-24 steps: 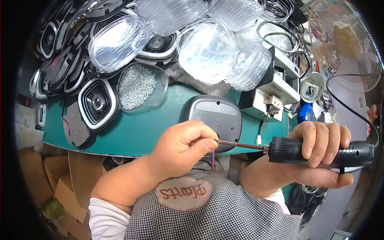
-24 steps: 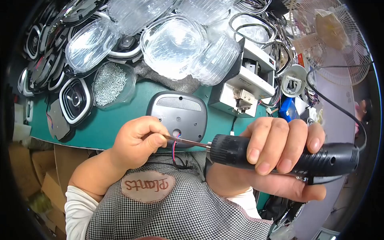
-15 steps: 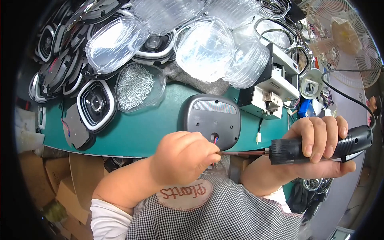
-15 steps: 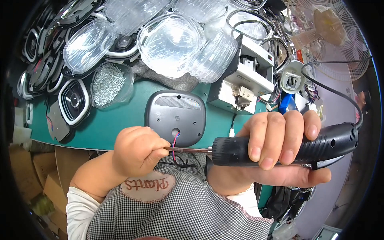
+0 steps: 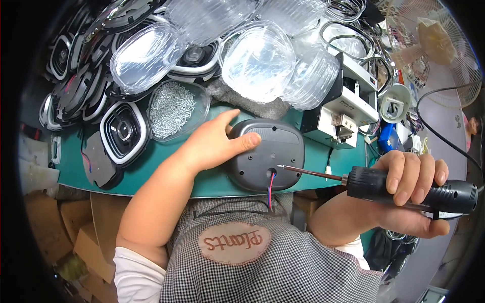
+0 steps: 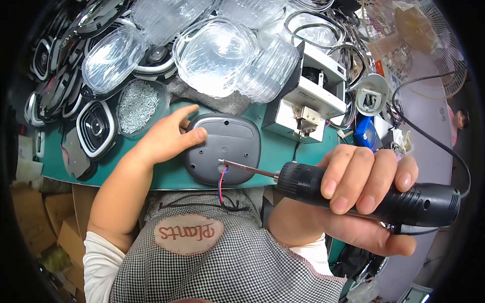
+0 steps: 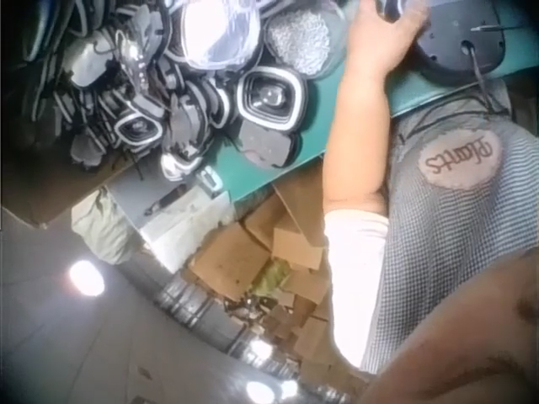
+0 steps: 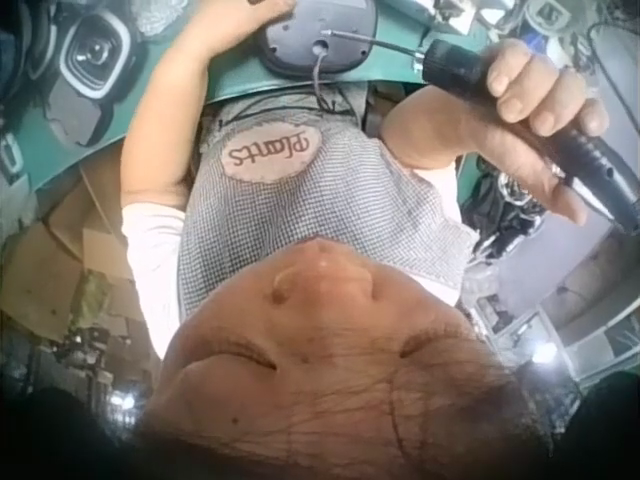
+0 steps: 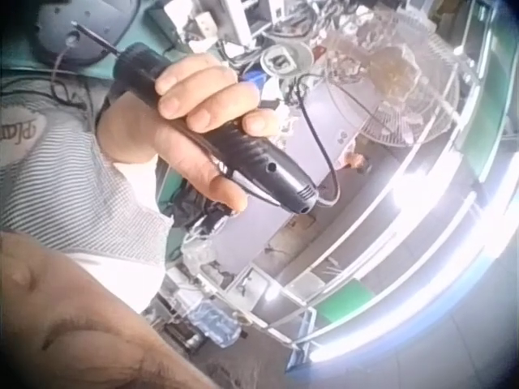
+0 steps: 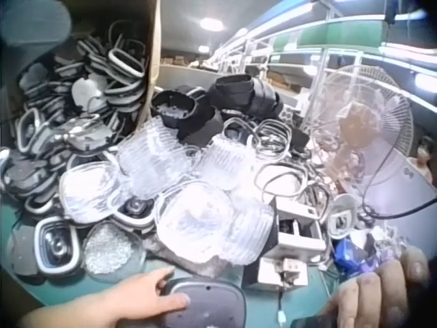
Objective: The person assembles a circular LED light fixture by attaching a plastic lens to an LED housing with screws, using an electric screwdriver.
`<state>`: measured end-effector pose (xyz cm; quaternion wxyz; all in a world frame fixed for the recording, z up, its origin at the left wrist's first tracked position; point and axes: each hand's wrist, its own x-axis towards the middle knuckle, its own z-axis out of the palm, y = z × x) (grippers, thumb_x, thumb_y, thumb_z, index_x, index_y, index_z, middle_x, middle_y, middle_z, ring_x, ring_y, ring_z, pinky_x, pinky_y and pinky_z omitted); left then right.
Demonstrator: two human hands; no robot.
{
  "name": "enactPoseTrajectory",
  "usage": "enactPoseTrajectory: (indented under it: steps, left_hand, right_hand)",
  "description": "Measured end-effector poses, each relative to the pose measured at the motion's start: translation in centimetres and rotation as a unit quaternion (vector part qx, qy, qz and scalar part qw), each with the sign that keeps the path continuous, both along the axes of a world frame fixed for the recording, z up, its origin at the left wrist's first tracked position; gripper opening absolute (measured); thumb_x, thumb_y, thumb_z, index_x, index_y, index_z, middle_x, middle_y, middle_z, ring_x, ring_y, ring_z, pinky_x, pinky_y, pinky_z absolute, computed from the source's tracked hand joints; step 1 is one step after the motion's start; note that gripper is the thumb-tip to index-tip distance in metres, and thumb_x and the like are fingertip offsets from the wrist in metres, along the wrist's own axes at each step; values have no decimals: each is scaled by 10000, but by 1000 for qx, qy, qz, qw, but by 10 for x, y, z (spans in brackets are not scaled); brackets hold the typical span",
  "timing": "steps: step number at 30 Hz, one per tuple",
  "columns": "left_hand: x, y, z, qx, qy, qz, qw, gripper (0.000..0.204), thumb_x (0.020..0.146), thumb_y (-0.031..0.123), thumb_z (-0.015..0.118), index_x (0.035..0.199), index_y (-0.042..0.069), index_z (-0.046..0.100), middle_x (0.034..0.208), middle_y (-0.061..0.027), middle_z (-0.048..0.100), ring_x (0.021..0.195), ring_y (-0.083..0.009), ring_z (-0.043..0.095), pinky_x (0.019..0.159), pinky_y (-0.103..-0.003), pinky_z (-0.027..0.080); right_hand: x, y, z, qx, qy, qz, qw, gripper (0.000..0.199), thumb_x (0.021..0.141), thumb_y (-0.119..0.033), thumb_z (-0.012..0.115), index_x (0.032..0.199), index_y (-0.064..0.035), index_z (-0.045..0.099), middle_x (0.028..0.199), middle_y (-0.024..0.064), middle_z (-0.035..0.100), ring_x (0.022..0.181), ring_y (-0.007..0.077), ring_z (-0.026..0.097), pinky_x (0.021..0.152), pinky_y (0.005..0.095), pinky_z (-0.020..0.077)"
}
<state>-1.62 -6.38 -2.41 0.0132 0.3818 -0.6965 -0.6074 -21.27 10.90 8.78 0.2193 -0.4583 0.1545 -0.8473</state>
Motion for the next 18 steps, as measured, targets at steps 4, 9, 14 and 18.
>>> enactPoseTrajectory:
  steps: [4,9,14,18]
  left_hand:
    - [-9,11,-2,-40,37,-28,998,927,695,474,784,1381,-42,434,1295,-247,533,1188,-337,555,1004,-388,443]
    - [-10,28,-5,31,63,3,998,868,681,409,794,1365,2,448,1279,-221,539,1171,-310,560,1010,-385,442]
    - [-13,36,2,51,148,31,987,774,733,327,771,1376,36,453,1243,-194,584,1117,-284,596,969,-373,472]
    - [-13,38,2,27,165,19,986,723,751,293,759,1368,53,470,1228,-176,599,1104,-271,605,959,-365,478]
  right_hand:
    - [0,-1,-3,-1,65,-11,998,604,739,-450,758,1073,-26,488,762,38,540,600,157,552,598,306,468]
    - [9,-3,-8,3,148,-40,988,667,760,-521,750,1113,-26,478,800,48,550,639,171,568,610,316,482]
    - [15,-9,-13,12,211,-58,976,675,774,-549,742,1130,-47,464,811,56,570,652,176,600,640,316,521]
    - [16,-10,-13,18,241,-82,967,687,763,-562,755,1127,-58,461,814,63,581,637,180,614,611,313,532]
